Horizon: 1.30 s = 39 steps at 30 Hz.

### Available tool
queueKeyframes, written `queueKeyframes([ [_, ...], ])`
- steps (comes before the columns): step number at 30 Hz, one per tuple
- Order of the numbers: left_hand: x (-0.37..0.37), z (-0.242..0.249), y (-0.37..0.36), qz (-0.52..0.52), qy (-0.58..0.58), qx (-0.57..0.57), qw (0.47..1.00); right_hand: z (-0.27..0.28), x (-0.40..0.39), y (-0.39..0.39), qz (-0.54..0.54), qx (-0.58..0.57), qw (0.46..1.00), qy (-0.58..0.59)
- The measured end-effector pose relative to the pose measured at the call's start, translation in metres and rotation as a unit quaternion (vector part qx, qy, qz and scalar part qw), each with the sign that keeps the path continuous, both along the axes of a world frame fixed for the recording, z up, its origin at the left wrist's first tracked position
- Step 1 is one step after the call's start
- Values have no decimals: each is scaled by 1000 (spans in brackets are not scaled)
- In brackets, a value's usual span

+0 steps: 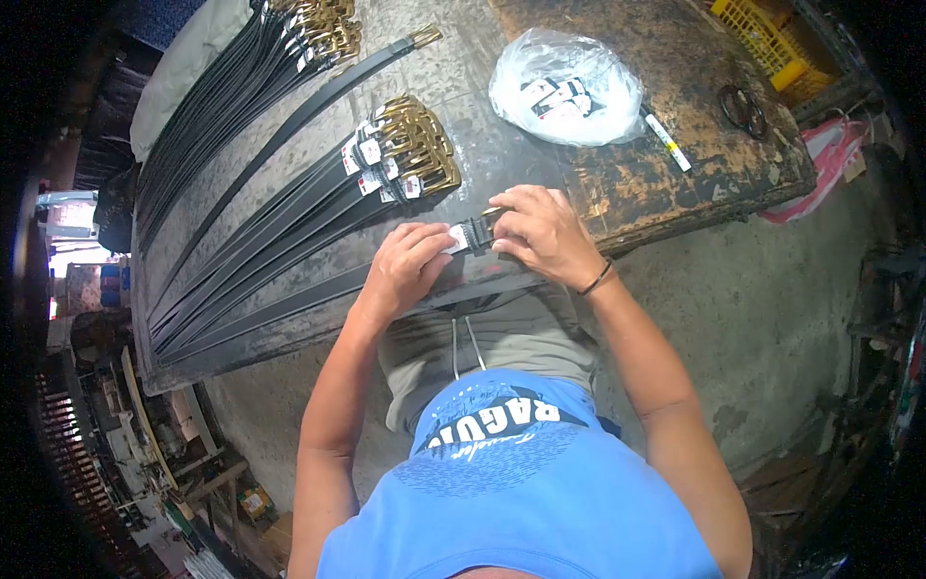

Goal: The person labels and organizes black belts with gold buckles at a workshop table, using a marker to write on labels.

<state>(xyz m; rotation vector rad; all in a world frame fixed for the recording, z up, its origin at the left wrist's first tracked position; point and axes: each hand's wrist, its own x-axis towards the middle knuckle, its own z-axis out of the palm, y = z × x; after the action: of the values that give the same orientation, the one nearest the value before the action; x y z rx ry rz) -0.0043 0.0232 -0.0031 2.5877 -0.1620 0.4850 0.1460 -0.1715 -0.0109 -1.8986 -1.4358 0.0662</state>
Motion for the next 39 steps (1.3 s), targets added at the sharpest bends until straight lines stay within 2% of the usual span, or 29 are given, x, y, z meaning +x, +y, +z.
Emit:
queueKeyframes([
  [8,-1,1,1,-2,21,15,1000,0,1,-1,8,7,1000,15],
  [14,5,-2,-7,10,10,-45,999,2,1,-1,18,-5,1000,3],
  [17,9,-9,-15,32,23,-102,994,1,1,-2,18,-2,1000,5],
  [19,10,-12,-19,82,-11,-192,978,1,1,-2,18,-3,1000,5],
  [20,8,-12,-19,84,-11,-192,978,1,2,-2,20,-3,1000,6],
  [22,5,-7,-17,129,-31,-34,991,2,2,-2,18,-4,1000,8],
  [25,1,-11,-12,109,21,5,994,4,1,-1,15,-6,1000,9],
  [30,10,-13,-14,88,3,-18,996,7,4,0,36,-10,999,-1],
  [32,5,-6,-13,93,7,-12,996,11,5,3,45,1,998,35],
  [36,-13,-1,3,108,47,14,993,43,6,11,73,26,997,-20],
  [39,-38,6,41,107,-25,61,992,64,15,17,93,46,994,-43],
])
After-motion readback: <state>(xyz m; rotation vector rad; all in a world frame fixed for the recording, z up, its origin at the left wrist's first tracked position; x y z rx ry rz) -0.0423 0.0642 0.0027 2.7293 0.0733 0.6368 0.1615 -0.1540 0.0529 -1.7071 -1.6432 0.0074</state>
